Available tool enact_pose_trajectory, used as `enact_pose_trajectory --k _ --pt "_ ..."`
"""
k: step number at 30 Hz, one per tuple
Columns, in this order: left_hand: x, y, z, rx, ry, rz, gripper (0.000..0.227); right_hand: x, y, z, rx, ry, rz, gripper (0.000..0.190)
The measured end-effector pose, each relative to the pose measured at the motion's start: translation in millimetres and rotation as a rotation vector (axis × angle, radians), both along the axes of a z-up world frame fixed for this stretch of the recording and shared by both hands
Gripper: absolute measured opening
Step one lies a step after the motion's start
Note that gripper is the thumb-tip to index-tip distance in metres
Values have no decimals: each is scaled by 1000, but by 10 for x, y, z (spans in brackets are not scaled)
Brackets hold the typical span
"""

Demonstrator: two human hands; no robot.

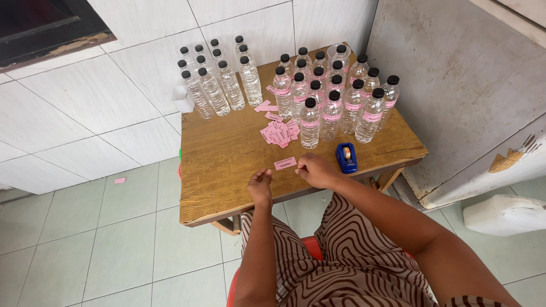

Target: The person picks up pink labels from a table, peels off the backing, and adheres them to clear plastic bottles.

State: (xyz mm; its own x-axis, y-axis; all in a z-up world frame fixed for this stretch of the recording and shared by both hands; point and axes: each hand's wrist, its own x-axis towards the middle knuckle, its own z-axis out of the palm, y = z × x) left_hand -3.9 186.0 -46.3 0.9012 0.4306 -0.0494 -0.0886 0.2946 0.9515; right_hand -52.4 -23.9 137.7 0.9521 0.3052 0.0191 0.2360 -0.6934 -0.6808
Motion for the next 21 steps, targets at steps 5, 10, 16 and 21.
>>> enact_pose_trajectory --k 5,10,16,21 --pt "11 20 47 -85 6 7 17 25 5 -64 -18 -26 21 15" --pt "-27 54 125 -106 21 -19 11 44 -22 -84 -58 -38 11 15" --pt "-36 78 202 137 -4 -29 7 107 -67 -86 11 3 -33 22" --pt "-55 -6 341 205 20 -18 7 312 -107 -382 31 35 -128 34"
